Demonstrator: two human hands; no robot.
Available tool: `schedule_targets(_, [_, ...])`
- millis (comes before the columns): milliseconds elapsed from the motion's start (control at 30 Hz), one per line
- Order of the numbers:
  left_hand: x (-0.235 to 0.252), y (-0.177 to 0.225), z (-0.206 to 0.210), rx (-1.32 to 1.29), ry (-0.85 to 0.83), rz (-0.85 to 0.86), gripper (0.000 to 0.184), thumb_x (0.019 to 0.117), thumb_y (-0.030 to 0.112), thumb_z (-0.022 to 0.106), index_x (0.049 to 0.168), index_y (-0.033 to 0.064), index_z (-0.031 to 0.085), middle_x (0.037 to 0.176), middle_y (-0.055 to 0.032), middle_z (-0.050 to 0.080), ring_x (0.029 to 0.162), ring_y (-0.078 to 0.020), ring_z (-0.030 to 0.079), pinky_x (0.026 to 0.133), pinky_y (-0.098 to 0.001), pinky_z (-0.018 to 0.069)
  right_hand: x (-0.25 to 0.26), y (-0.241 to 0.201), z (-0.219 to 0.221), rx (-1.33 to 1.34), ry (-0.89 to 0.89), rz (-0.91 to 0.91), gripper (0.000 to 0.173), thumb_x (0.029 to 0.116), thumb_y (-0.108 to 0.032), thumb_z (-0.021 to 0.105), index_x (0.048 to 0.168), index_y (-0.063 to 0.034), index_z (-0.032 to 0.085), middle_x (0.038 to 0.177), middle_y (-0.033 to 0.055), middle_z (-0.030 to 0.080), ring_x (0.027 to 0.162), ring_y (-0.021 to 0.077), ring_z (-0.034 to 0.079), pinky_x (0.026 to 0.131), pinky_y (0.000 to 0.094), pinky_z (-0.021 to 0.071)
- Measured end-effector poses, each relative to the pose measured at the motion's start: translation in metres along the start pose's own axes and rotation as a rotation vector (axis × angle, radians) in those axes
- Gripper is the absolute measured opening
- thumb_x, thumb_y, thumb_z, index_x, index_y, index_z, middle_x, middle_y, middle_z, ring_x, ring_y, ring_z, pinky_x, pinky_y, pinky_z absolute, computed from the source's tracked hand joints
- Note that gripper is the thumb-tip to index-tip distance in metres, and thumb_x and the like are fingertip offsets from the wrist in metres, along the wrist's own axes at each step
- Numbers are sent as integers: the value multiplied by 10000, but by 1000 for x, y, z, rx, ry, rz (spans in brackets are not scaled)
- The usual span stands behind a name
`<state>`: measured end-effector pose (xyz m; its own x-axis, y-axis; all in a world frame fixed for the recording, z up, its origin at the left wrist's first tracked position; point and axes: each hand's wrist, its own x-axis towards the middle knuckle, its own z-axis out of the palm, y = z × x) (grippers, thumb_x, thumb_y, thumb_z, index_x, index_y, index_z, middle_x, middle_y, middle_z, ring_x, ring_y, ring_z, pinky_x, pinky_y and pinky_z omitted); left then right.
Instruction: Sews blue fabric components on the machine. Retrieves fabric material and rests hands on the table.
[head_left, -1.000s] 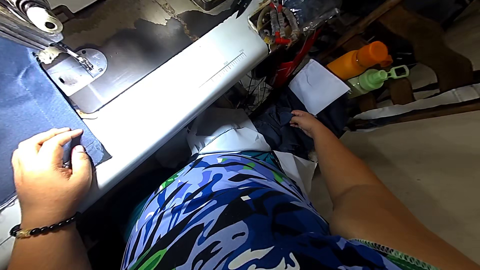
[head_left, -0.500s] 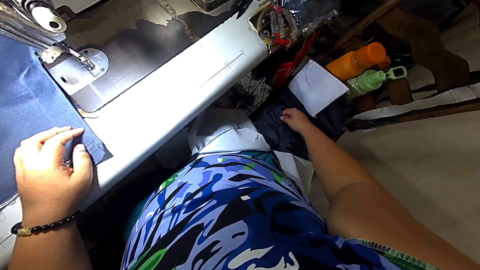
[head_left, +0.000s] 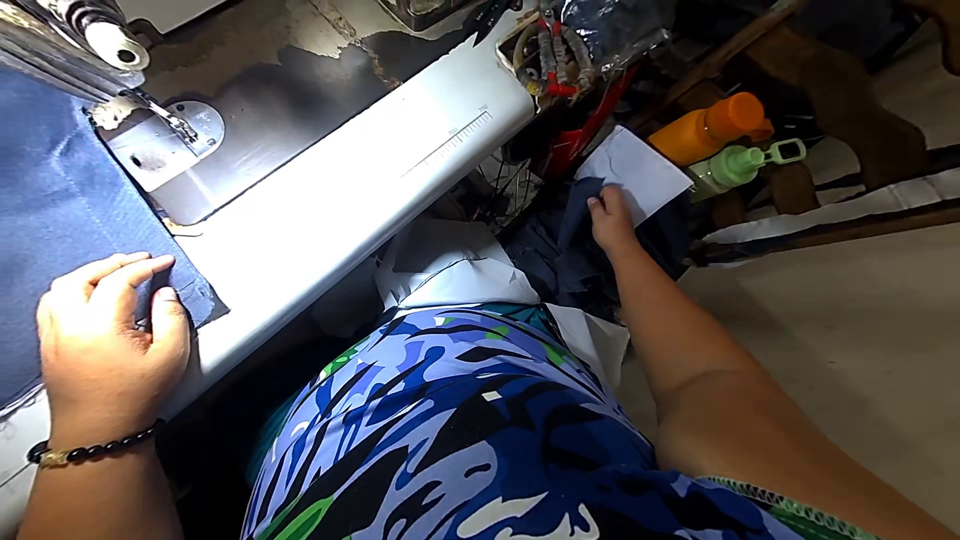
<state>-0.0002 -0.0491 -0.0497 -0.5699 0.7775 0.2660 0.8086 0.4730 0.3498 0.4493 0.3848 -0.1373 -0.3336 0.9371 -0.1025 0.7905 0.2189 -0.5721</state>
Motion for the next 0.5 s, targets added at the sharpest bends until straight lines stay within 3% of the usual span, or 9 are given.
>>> schedule_targets(67, [0, 1, 0, -3, 2, -3, 505, 1037, 329, 381, 1365, 19, 606, 1437, -227, 557, 1384, -376, 484, 1157, -518, 346, 6, -6, -11, 154, 124, 8, 362, 1095, -163, 425, 1257, 145, 523, 1223, 337, 604, 1174, 400, 612, 1023, 541, 474])
schedule_targets(233, [0, 2, -1, -4, 9, -6, 498, 1037, 325, 389, 1365, 19, 607, 1438, -230, 556, 1377, -385, 491, 1149, -537, 350, 22, -34, -38, 491, 296, -52, 319, 1083, -201, 436, 1256, 57, 508, 1152, 161, 593, 1011, 151, 633, 880, 342, 551])
schedule_targets(400, [4, 17, -6, 21, 6, 16, 506, 1023, 311, 383, 1346, -6, 609, 1448, -268, 531, 1371, -454, 470, 1136, -596, 334, 22, -77, -55, 549, 351, -185, 262, 1073, -209, 487, 1177, 29, 520, 1092, 109, 582, 961, 112, 632, 859, 319, 563])
schedule_targets(500, [14, 28, -8, 62, -39, 40, 516, 1007, 301, 373, 1337, -25, 599, 1546, -282, 426, 1453, -468, 382, 1176, -626, 290, 15, -149, -57, 432, 410, -400, 306, 1062, -231, 517, 1207, 39, 525, 1022, 77, 625, 810, 51, 654, 722, 250, 585])
